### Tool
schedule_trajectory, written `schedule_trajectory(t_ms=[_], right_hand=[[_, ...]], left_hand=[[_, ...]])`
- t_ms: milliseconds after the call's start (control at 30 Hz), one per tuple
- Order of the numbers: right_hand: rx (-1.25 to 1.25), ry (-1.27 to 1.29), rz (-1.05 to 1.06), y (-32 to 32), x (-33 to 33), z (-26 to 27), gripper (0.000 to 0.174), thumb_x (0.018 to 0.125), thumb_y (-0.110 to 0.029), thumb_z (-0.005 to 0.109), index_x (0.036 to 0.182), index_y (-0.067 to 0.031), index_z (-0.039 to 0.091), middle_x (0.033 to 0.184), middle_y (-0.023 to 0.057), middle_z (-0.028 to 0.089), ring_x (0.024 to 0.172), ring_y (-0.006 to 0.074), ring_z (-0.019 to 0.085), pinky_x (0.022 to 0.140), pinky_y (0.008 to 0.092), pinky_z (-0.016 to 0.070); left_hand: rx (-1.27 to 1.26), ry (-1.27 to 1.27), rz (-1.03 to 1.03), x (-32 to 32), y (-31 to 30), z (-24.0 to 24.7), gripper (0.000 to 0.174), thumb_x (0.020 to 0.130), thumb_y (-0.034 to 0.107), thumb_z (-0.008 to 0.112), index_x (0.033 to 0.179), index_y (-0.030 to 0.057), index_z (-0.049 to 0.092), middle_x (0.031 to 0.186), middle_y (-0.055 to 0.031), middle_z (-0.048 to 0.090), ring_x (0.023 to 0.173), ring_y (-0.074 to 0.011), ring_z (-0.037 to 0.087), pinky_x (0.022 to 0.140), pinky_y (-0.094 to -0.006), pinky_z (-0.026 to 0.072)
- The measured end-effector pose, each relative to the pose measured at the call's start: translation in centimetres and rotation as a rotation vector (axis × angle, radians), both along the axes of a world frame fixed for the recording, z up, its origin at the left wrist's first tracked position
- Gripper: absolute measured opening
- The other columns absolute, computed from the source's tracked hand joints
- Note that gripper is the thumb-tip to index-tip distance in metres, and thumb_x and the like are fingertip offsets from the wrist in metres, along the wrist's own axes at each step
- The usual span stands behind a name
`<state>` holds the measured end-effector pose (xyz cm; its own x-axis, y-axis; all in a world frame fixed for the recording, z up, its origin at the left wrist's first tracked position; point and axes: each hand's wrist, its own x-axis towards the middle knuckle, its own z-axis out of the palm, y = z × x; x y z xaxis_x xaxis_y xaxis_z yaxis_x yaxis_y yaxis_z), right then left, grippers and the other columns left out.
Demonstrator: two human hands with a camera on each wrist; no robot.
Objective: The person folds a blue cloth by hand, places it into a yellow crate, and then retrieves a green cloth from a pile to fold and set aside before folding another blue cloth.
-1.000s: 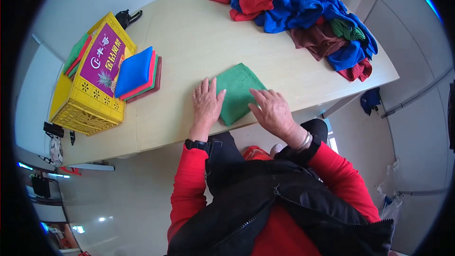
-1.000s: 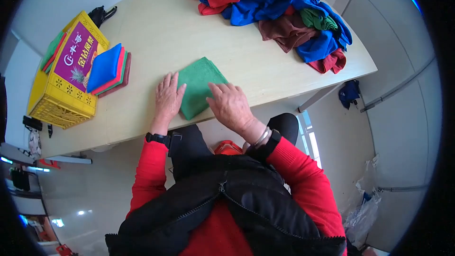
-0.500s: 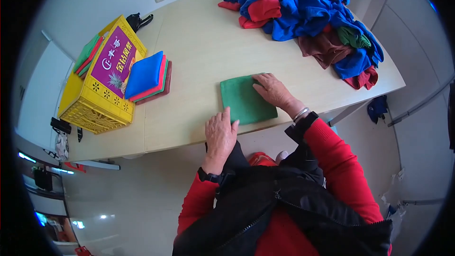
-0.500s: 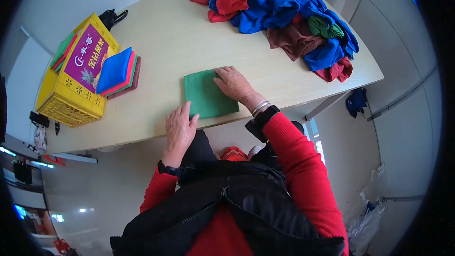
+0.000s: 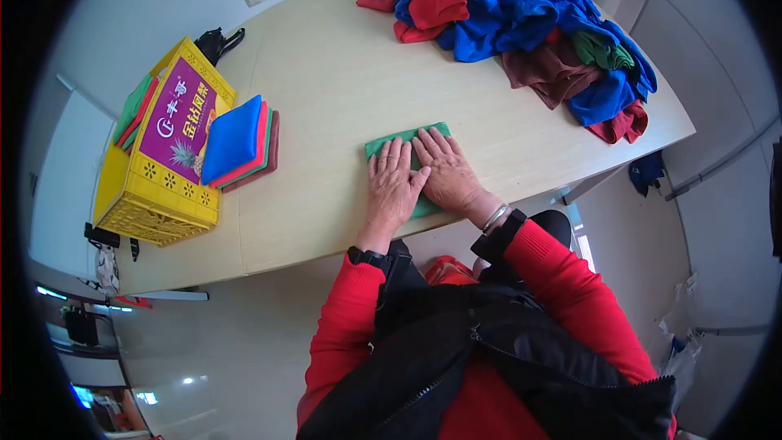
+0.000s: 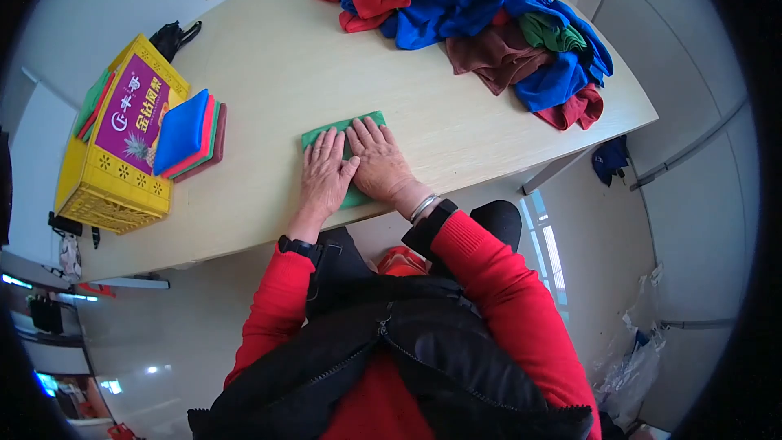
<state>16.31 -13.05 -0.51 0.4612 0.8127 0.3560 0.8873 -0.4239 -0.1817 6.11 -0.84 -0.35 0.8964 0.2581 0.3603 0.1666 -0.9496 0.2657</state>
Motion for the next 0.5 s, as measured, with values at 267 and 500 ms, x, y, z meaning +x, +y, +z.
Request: schedule_trajectory(t_ms=[267, 500], right_hand=[[-0.027, 0.078, -0.082, 0.1, 0.6, 0.3, 0.073, 0.099, -0.053, 0.047, 0.149, -0.0007, 0.041, 0.158, 0.02, 0.036, 0.15, 0.0357, 0.029, 0.121, 0.0497, 0.0233], [0.019, 0.128, -0.135, 0.0, 1.3, 0.9, 0.075, 0.098, -0.052, 0.05, 0.15, 0.0015, 0.039, 0.158, 0.0216, 0.036, 0.149, 0.0363, 0.03, 0.122, 0.0487, 0.0235]], left_hand=[[0.006, 0.053, 0.026, -0.4, 0.3, -0.4, 0.073, 0.103, 0.056, 0.038, 0.152, 0.0023, 0.038, 0.16, -0.0186, 0.033, 0.149, -0.0352, 0.027, 0.122, -0.0484, 0.0208], [0.028, 0.055, 0.036, 0.0, 0.5, 0.2, 0.074, 0.103, 0.057, 0.039, 0.153, 0.0025, 0.037, 0.161, -0.0176, 0.032, 0.15, -0.0348, 0.026, 0.122, -0.048, 0.0208]])
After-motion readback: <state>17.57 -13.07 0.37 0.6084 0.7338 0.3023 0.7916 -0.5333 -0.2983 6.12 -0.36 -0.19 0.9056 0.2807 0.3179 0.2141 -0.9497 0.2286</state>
